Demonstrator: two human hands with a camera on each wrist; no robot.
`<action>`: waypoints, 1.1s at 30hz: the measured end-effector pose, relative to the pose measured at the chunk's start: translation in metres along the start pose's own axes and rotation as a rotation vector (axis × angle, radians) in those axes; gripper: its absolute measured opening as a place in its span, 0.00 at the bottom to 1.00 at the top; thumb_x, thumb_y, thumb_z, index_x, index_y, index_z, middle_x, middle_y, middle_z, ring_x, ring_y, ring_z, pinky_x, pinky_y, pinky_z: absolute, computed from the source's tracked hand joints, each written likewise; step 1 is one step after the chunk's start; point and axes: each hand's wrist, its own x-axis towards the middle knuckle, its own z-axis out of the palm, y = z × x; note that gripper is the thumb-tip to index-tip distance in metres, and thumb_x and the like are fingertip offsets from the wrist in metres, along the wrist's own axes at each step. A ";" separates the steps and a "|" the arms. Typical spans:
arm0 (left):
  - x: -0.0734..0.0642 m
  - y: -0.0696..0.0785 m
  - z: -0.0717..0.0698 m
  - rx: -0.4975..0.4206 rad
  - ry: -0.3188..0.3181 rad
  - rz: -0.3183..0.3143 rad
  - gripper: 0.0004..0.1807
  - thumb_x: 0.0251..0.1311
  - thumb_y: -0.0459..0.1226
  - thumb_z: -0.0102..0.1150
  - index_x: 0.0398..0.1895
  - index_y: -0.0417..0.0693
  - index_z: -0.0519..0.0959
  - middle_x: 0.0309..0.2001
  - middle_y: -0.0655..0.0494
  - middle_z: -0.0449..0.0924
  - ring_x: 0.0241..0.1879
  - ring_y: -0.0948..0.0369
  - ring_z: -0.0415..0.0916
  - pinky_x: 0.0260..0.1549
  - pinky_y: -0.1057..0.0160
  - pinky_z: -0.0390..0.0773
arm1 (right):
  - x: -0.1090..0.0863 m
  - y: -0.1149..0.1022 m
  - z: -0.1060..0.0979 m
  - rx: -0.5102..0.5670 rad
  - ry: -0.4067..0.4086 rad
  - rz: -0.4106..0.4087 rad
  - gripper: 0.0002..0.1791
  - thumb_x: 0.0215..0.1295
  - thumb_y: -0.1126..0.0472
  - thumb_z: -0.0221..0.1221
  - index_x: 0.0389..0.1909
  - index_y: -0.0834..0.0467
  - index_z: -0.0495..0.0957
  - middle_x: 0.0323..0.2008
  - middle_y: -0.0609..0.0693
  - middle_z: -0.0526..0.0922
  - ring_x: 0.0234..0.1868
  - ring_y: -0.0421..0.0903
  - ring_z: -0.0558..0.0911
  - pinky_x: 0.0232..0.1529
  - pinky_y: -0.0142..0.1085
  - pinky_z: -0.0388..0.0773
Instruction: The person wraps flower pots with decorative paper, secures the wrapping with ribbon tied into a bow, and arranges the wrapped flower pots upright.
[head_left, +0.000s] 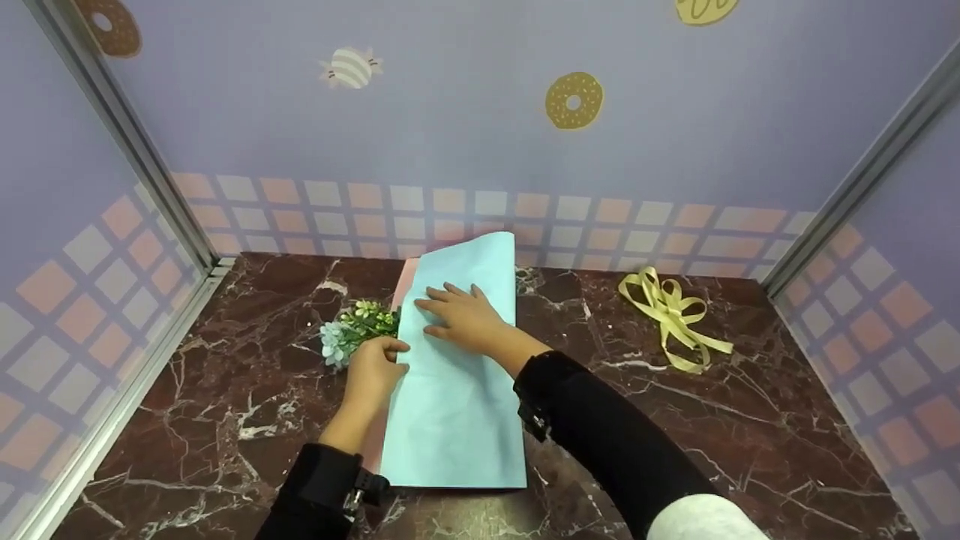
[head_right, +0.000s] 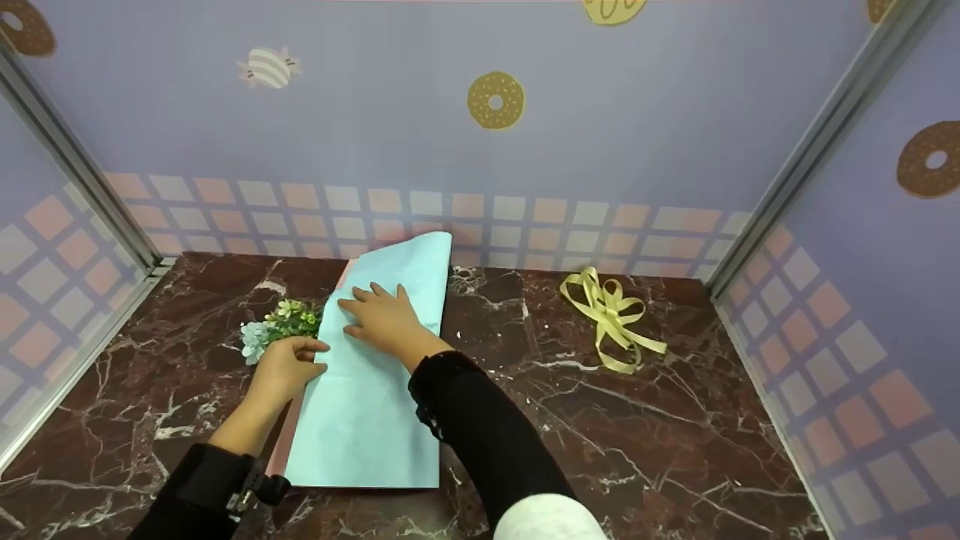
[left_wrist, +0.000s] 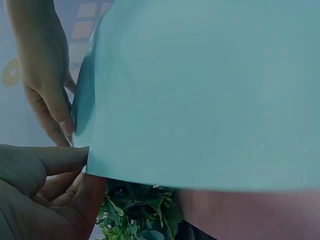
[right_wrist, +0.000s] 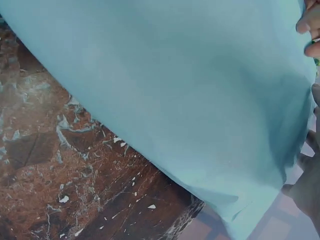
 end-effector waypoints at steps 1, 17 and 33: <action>0.000 -0.001 0.001 0.000 -0.005 -0.003 0.13 0.56 0.23 0.63 0.45 0.35 0.83 0.38 0.44 0.77 0.39 0.50 0.74 0.39 0.51 0.75 | 0.000 0.001 0.000 0.001 0.001 0.001 0.30 0.73 0.41 0.48 0.74 0.43 0.61 0.74 0.46 0.57 0.75 0.51 0.52 0.71 0.56 0.46; -0.007 0.013 -0.016 0.234 0.125 0.096 0.14 0.59 0.28 0.57 0.47 0.38 0.85 0.40 0.42 0.85 0.40 0.45 0.81 0.40 0.45 0.78 | 0.007 0.005 -0.002 0.205 0.011 0.050 0.29 0.71 0.47 0.56 0.71 0.48 0.67 0.71 0.49 0.63 0.71 0.49 0.61 0.70 0.43 0.55; -0.028 0.057 0.045 -1.173 -0.047 -0.363 0.37 0.73 0.33 0.38 0.75 0.32 0.32 0.76 0.37 0.30 0.74 0.43 0.35 0.71 0.53 0.42 | 0.011 0.006 0.003 0.240 0.021 0.069 0.29 0.70 0.48 0.57 0.70 0.48 0.68 0.71 0.49 0.64 0.70 0.49 0.63 0.70 0.42 0.56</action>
